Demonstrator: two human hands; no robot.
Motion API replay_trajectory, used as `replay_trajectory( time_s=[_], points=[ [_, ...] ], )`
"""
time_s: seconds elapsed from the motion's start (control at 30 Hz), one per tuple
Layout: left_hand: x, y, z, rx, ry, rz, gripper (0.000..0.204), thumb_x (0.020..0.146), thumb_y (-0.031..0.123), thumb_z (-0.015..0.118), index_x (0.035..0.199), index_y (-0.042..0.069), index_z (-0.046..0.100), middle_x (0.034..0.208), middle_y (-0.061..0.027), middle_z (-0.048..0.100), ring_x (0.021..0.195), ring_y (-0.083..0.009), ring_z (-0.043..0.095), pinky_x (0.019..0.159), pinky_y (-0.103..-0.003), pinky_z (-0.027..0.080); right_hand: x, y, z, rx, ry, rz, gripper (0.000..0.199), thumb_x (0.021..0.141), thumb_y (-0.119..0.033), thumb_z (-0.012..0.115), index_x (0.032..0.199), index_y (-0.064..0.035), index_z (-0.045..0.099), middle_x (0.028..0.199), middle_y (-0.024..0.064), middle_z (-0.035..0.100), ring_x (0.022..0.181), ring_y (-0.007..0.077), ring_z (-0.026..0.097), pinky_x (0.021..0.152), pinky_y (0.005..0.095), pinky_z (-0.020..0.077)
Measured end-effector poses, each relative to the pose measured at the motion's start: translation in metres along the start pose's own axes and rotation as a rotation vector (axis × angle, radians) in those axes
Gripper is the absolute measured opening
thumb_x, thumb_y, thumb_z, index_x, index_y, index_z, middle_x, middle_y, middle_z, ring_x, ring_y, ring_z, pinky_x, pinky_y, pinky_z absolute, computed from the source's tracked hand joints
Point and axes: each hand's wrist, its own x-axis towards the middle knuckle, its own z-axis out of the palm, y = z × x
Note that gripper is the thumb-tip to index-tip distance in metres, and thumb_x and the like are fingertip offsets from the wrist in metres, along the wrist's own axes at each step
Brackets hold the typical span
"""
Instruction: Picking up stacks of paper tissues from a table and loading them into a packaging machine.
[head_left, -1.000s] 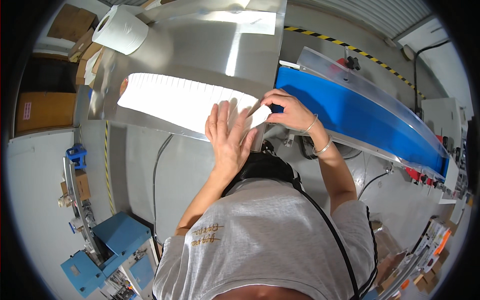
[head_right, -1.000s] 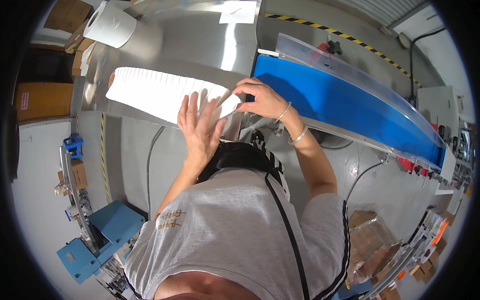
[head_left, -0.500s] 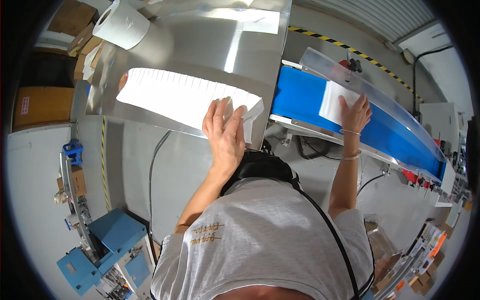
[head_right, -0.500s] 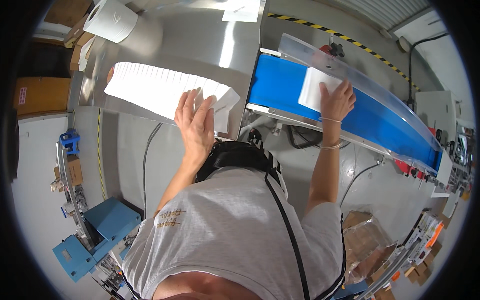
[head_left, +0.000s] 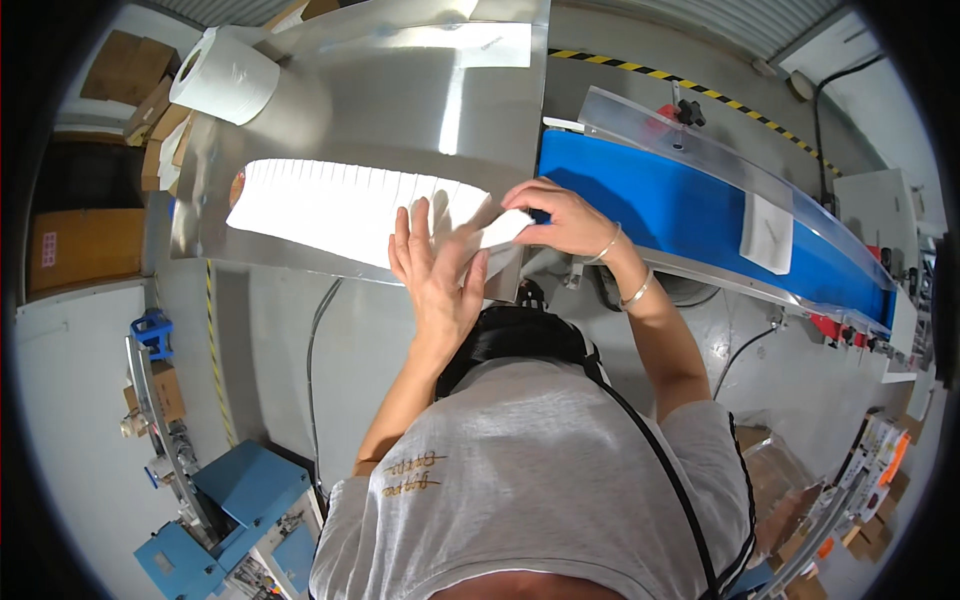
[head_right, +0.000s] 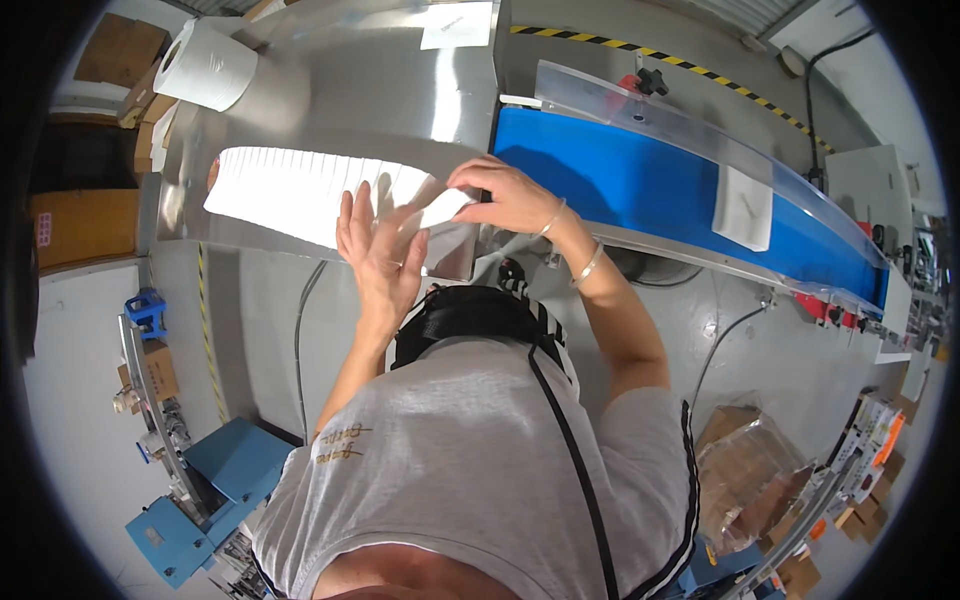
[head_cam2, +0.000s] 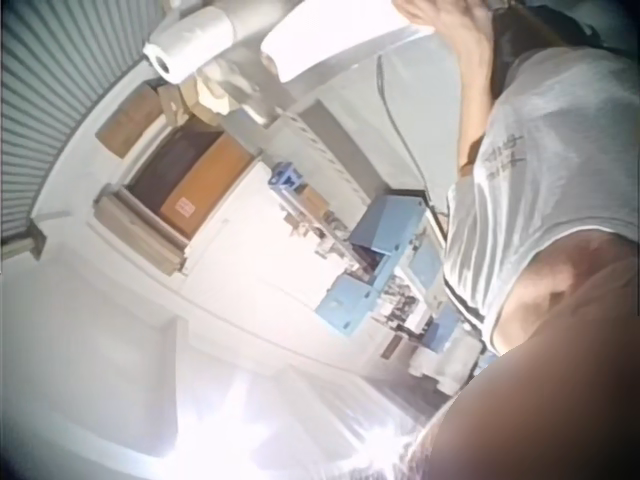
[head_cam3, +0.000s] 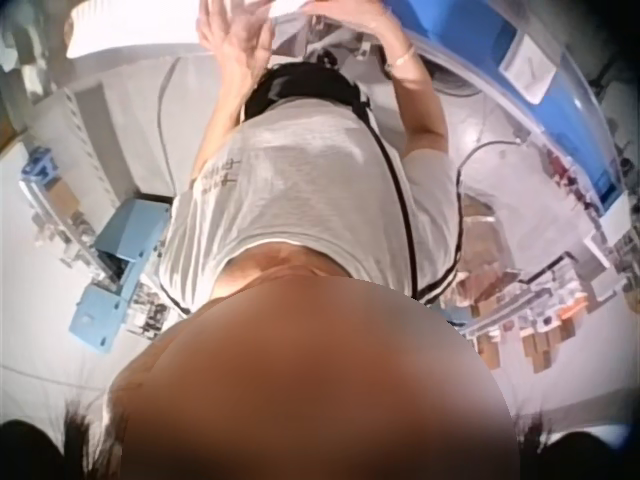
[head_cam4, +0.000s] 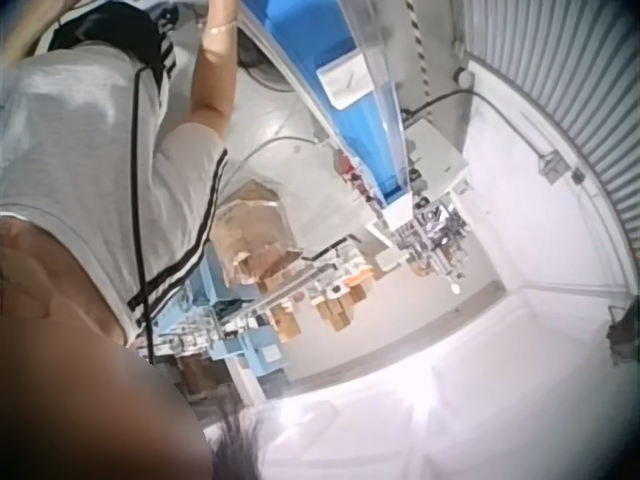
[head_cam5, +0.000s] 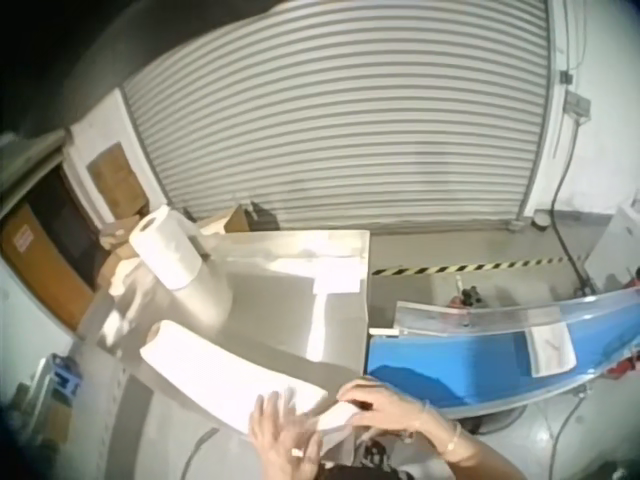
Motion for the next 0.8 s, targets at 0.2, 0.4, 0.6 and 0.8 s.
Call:
replay_trajectory(
  time_s=[0.2, 0.4, 0.6, 0.8],
  points=[
    [0.001, -0.013, 0.003, 0.087, 0.097, -0.075, 0.036, 0.083, 0.003, 0.062, 0.119, 0.008, 0.057, 0.137, -0.0179, 0.041, 0.13, -0.0385, 0.033, 0.105, -0.049, 0.025, -0.046, 0.048, -0.033, 0.089, 0.739, 0.623, 0.035, 0.092, -0.031, 0.06, 0.1, 0.0027, 0.057, 0.094, 0.0109, 0.064, 0.084, 0.0154, 0.058, 0.075, 0.0294, 0.0476],
    [-0.001, -0.021, 0.007, 0.095, 0.151, -0.035, 0.036, 0.081, 0.0, 0.063, 0.116, 0.01, 0.063, 0.131, -0.0156, 0.049, 0.124, -0.0373, 0.04, 0.103, -0.047, 0.031, -0.107, 0.085, -0.075, -0.755, 1.012, 0.826, 0.057, 0.082, -0.039, 0.069, 0.119, -0.0012, 0.048, 0.107, 0.0211, 0.061, 0.099, 0.0383, 0.058, 0.087, 0.0404, 0.0454],
    [-0.003, -0.025, 0.008, 0.097, 0.156, 0.015, 0.03, 0.079, -0.001, 0.063, 0.107, 0.009, 0.068, 0.132, -0.0155, 0.048, 0.125, -0.0382, 0.04, 0.103, -0.049, 0.029, -0.047, 0.006, -0.043, -0.611, 0.614, 0.238, 0.053, 0.072, -0.016, 0.075, 0.119, -0.006, 0.052, 0.113, 0.0134, 0.057, 0.103, 0.0303, 0.055, 0.086, 0.039, 0.0455],
    [0.0, -0.021, -0.002, 0.11, 0.055, 0.049, 0.029, 0.078, -0.001, 0.062, 0.104, 0.01, 0.069, 0.135, -0.0159, 0.044, 0.13, -0.0408, 0.032, 0.106, -0.053, 0.022, 0.012, -0.033, 0.003, 0.088, 0.073, 0.164, 0.045, 0.074, -0.014, 0.075, 0.114, -0.0093, 0.056, 0.112, 0.0051, 0.057, 0.099, 0.0189, 0.056, 0.083, 0.0328, 0.0475]
  ],
)
